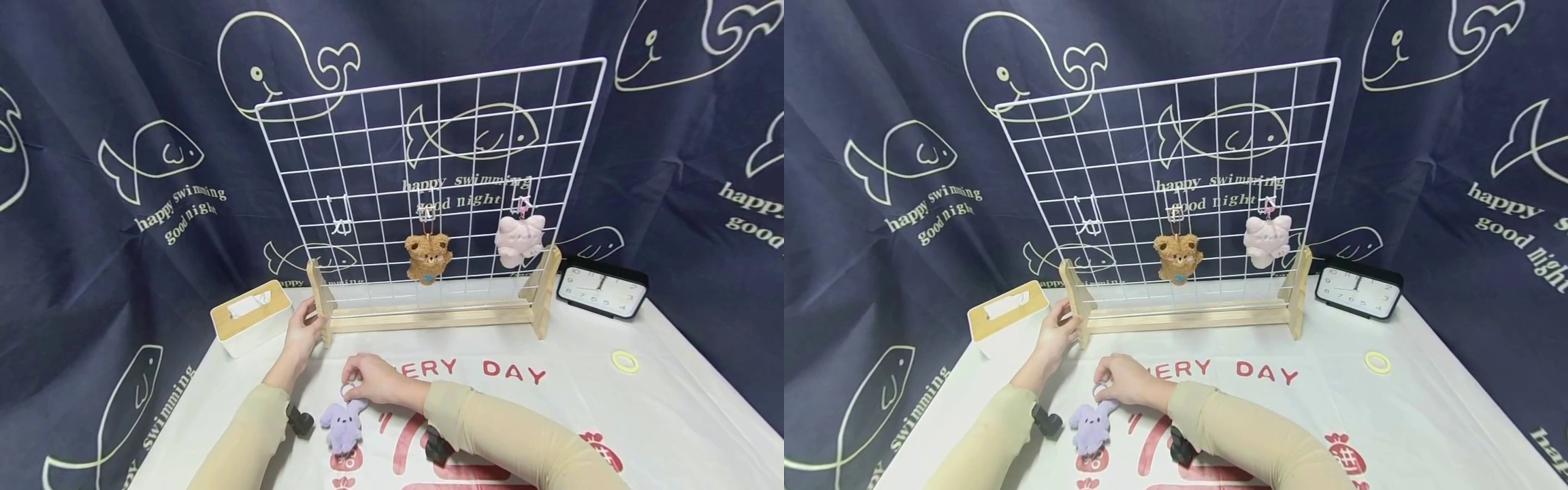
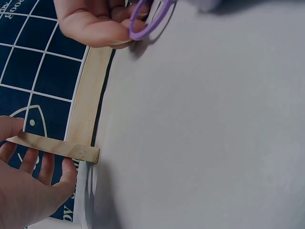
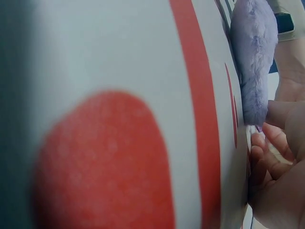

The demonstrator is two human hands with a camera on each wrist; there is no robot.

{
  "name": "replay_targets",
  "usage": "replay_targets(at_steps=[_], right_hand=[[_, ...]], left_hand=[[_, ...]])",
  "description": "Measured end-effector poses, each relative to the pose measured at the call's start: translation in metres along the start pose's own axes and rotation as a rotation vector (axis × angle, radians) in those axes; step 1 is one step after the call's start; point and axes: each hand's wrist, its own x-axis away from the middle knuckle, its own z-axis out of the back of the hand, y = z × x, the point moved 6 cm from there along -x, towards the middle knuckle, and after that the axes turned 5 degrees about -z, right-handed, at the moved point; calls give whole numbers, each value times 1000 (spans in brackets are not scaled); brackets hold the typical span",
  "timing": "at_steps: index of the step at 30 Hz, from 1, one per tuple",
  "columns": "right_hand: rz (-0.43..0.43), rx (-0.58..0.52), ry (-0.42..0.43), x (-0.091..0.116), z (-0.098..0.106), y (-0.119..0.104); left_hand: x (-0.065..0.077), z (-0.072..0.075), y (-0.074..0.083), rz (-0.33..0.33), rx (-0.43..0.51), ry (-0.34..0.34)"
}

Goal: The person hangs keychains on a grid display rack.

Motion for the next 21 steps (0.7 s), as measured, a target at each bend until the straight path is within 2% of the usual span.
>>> replay_targets(at_steps=[8,21], right_hand=[[-6,-47,-24,0,-3,1],[30,-87,-5,5,4,-2]], left_hand=[[0,0,-1,-3,-5,6],[1,0,0,-13,-2,17]])
